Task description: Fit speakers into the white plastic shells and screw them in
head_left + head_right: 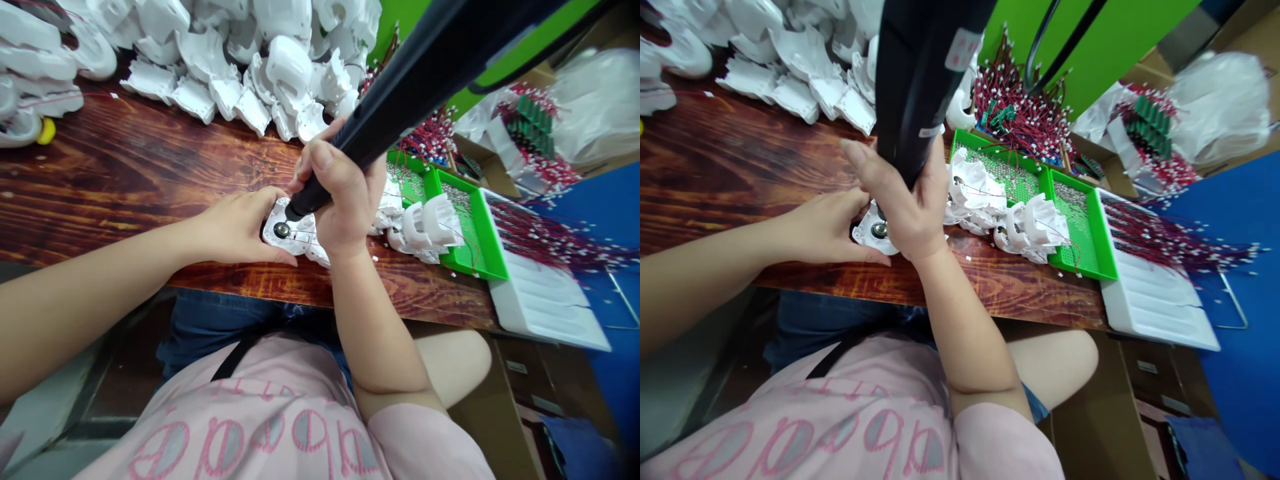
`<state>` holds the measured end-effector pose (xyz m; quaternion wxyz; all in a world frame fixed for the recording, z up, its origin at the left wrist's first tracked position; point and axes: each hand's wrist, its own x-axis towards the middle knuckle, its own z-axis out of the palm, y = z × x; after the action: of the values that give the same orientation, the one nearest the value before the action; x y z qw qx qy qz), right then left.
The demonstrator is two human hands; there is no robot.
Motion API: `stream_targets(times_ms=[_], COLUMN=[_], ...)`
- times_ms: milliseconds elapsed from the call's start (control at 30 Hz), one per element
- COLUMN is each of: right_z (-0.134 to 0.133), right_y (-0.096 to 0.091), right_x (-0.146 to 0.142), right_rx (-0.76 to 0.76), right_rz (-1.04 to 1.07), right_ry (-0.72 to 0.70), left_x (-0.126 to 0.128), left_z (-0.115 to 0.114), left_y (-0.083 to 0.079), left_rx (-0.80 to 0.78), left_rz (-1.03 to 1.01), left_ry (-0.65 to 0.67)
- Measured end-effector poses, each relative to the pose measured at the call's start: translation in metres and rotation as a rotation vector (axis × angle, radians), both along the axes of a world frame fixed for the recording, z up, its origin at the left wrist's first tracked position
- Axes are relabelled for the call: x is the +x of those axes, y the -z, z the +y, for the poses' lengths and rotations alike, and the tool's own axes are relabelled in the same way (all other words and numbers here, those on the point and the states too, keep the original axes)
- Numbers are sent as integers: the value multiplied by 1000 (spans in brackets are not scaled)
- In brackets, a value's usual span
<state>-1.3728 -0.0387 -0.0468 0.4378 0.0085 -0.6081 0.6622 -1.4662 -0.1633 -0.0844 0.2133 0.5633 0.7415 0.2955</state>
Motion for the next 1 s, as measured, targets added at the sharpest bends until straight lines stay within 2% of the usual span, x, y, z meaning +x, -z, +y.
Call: stream_targets(times_ms=[100, 200, 367, 433, 467, 567, 633, 667, 733, 833, 900, 1000], right_z=[-1, -5, -15, -17, -18, -23, -31, -36, -48, -64, -71, -75], right_y=[3, 3, -16, -30, -36, -56, -67, -73, -81, -87, -84, -72], right_x=[2, 10, 32, 43, 49, 64, 72, 74, 75, 70, 64, 58], right_rx=[-49, -63, -48, -104, -118, -119, -138, -160, -218, -226, -104, 125], right_rz=[73, 194, 197, 208, 223, 200, 94, 57, 13, -81, -123, -58], right_ry=[83, 135, 189, 178, 166, 178, 183, 175, 143, 86, 64, 63], left_x=[4, 10, 10, 10, 11, 21, 33, 40, 53, 64, 65, 62], left_z=[-1, -1, -9, -19, -25, -48, -61, -67, -73, -72, -68, -65], left_y=[-6, -11, -11, -12, -14, -22, -28, -31, -34, -36, -37, -37], left_rx=[-57, -88, -16, 109, 196, 418, 411, 377, 326, 376, 442, 481], left_rz=[87, 86, -17, -193, -360, -1088, -1478, -1588, -1687, -1691, -1656, -1617], left_ry=[-33, -87, -179, -297, -377, -580, -643, -659, -694, -744, -771, -764])
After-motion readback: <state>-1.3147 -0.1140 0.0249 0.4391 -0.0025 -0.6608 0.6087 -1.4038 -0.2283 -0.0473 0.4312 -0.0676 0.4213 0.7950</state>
